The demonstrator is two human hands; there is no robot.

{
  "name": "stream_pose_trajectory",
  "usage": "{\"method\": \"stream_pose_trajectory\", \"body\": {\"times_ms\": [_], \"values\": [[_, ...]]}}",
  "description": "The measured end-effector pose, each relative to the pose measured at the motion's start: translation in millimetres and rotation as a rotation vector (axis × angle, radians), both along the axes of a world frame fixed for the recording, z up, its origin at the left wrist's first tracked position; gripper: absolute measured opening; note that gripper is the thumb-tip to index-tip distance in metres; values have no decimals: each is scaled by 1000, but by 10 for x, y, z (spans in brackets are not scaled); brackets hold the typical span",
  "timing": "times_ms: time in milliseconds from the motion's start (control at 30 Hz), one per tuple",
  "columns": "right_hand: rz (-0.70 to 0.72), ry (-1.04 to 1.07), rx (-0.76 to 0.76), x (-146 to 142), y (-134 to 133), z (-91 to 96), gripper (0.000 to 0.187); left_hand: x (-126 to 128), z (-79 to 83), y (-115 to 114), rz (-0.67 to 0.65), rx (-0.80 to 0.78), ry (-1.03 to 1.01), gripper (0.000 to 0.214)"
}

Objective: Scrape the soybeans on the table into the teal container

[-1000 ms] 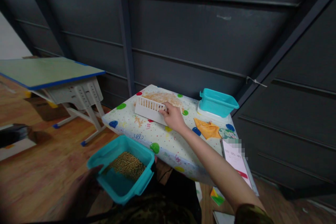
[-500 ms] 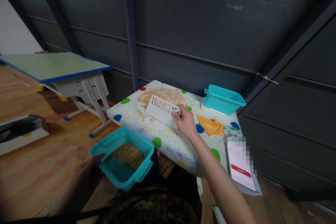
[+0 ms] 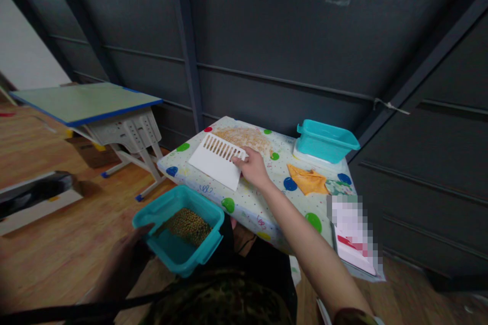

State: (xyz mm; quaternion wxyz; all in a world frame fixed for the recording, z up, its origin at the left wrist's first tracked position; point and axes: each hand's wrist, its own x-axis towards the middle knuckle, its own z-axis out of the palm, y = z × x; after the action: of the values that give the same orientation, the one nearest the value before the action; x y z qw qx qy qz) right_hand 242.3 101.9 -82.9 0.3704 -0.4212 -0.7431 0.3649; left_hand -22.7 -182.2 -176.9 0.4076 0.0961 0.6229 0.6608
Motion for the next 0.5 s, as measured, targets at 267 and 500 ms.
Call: {"method": "stream_pose_trajectory", "body": {"times_ms": [267,500], "values": [[-124,-90,87,-55,376,5,8,59,104,2,2,-8,-3,44],[-258,-2,-73,421,686,123,17,85,83,3,-5,-8,-2,49]]}}
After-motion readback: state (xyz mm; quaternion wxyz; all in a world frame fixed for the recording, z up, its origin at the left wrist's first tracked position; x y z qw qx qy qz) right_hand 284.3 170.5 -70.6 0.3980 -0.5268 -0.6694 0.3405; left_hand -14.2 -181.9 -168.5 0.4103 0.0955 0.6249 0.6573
